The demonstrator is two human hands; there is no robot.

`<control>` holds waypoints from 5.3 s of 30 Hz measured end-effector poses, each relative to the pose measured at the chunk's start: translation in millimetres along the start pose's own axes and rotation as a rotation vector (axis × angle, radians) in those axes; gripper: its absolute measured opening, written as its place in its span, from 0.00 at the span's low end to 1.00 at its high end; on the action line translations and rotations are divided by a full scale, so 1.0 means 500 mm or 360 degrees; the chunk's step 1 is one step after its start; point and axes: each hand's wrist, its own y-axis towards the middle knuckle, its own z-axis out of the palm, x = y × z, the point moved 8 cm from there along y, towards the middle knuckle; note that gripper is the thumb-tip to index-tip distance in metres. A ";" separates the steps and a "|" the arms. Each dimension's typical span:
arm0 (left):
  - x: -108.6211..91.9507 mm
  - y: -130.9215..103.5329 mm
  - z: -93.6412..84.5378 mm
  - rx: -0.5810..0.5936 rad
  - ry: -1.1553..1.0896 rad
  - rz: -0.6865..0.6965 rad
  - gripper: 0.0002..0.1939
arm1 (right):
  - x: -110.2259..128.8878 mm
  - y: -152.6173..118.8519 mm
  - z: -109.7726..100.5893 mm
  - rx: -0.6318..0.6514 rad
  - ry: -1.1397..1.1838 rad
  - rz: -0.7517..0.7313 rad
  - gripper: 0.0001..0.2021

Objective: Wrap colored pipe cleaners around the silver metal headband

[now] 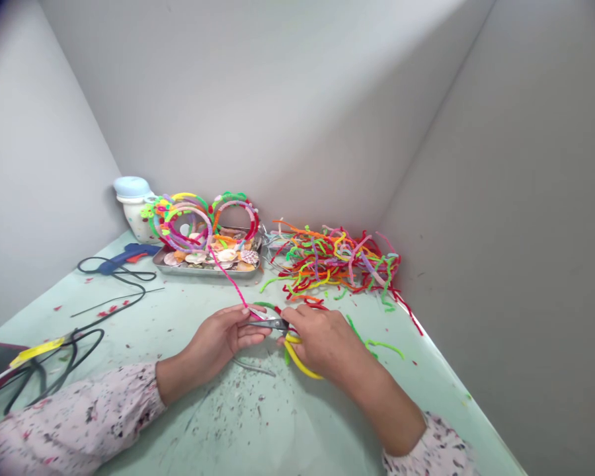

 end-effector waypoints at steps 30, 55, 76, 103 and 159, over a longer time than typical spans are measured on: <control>-0.003 0.001 0.000 0.0010 -0.0067 -0.0011 0.07 | -0.004 0.000 -0.012 -0.0125 0.0019 -0.0087 0.13; -0.008 -0.002 0.005 0.0075 -0.0047 0.0037 0.07 | -0.034 0.002 -0.024 -0.0141 0.0280 0.0049 0.15; -0.002 0.000 0.004 0.0094 0.0117 0.0094 0.08 | -0.037 -0.001 -0.027 0.0000 0.0756 0.0314 0.10; -0.004 0.001 0.002 0.0034 0.0071 0.0061 0.09 | -0.004 -0.005 -0.012 -0.0020 0.0398 0.0092 0.16; -0.013 0.003 0.003 0.0038 0.0244 0.0207 0.12 | 0.006 -0.004 -0.011 0.0017 0.0379 0.0087 0.18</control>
